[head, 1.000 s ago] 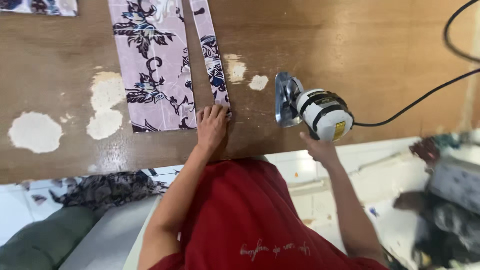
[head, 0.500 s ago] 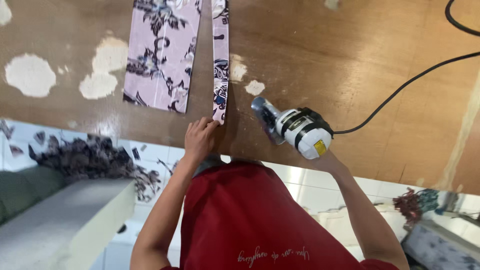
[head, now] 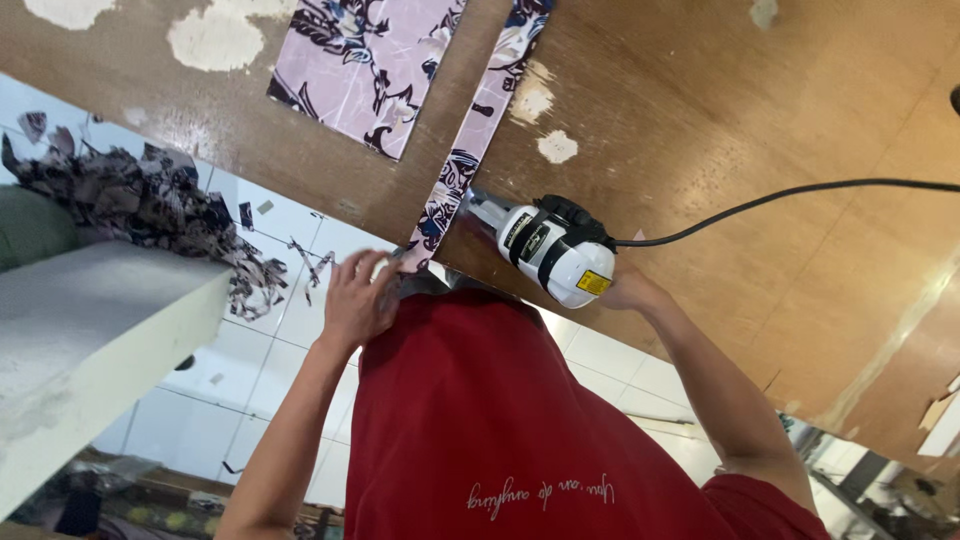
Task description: The person aligns and smooths a patterned fabric on a wooden table, then uses a handheld electric cutter to trim the fabric into several rectangular pieces. The person repositions the fabric and continues cutting until multiple cut pieces are visible on the table.
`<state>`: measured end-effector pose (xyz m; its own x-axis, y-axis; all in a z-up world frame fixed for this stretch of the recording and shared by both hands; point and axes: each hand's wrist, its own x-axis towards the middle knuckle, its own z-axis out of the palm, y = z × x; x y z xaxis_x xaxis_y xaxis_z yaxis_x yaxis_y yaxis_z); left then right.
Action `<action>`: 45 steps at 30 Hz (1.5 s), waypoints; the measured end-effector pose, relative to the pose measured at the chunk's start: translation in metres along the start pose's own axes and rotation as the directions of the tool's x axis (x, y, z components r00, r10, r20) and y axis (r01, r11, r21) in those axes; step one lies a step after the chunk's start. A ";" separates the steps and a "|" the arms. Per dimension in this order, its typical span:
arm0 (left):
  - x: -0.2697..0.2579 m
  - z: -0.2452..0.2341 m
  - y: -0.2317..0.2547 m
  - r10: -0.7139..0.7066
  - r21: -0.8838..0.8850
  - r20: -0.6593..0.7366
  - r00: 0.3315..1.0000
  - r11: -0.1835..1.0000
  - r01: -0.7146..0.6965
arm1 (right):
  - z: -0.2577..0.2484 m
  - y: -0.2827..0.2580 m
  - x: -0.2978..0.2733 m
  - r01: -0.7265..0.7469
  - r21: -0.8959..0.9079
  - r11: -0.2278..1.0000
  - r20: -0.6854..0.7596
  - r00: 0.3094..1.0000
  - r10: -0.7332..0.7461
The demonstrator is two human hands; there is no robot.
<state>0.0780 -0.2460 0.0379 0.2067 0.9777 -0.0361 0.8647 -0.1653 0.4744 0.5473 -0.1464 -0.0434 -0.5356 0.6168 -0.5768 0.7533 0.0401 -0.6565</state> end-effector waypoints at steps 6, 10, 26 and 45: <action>0.034 0.048 0.016 -0.073 0.046 -0.142 0.987 0.996 0.080 | -0.022 -0.050 0.013 0.086 -0.037 0.996 0.029 0.996 -0.085; 0.049 0.078 0.018 -0.097 0.157 -0.152 0.984 0.980 0.121 | -0.028 -0.063 0.020 -0.012 0.030 0.999 0.103 0.995 0.009; 0.043 0.095 0.012 -0.095 0.169 -0.183 0.978 0.977 0.127 | -0.033 -0.105 0.055 0.019 0.053 0.998 0.087 0.996 -0.024; 0.059 0.079 0.002 0.304 -0.043 -0.024 0.952 0.952 -0.305 | 0.021 0.040 -0.105 -0.212 0.263 0.941 -0.294 0.911 0.287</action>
<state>0.1282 -0.1989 -0.0326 0.4488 0.8840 0.1306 0.7401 -0.4496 0.5001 0.6255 -0.2260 -0.0197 -0.1593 0.8052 -0.5713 0.7223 -0.2994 -0.6234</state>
